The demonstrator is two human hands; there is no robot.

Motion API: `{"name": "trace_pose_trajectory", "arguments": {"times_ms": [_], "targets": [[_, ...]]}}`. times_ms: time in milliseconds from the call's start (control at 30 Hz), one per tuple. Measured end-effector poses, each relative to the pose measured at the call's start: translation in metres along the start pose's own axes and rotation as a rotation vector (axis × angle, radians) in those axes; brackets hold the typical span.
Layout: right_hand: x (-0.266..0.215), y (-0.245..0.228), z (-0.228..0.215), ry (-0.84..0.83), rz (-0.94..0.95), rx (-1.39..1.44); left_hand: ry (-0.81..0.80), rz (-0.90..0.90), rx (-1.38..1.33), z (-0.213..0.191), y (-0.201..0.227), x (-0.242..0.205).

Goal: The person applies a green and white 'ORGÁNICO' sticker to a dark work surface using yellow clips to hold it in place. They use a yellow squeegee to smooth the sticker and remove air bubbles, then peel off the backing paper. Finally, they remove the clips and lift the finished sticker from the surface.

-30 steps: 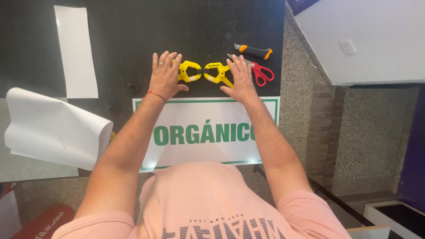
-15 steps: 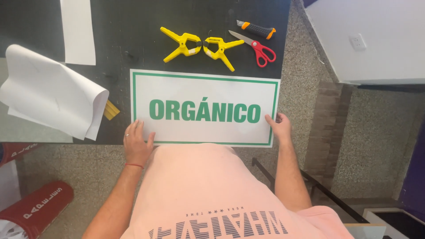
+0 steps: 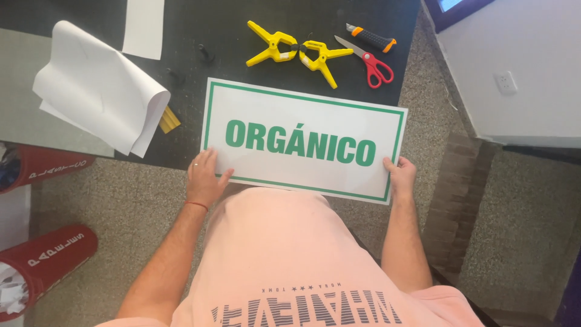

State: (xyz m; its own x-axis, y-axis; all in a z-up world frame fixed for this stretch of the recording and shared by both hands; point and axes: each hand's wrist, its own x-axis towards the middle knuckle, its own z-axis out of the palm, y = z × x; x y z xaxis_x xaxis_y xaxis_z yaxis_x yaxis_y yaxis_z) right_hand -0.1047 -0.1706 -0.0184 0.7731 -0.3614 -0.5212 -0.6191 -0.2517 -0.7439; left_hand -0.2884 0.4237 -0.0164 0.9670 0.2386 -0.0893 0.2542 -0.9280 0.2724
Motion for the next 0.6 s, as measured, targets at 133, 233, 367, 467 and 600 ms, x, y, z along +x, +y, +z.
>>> {"name": "trace_pose_trajectory", "arguments": {"times_ms": [133,233,367,467,600], "targets": [[-0.005,-0.008,-0.006,0.027,-0.025,-0.068,0.266,-0.074,0.051,-0.048,-0.041,0.047],[-0.008,-0.004,-0.012,0.059,-0.038,-0.033,0.436,-0.301,0.130,-0.077,-0.084,0.088],[-0.032,-0.020,-0.019,0.100,-0.038,0.015,0.288,-0.329,0.067,-0.043,-0.154,0.128],[-0.072,-0.042,-0.022,0.200,-0.072,-0.002,0.358,-0.161,0.253,-0.024,-0.163,0.132],[-0.088,-0.054,-0.022,0.397,0.001,-0.042,0.719,0.068,0.318,-0.096,-0.118,0.146]]}}
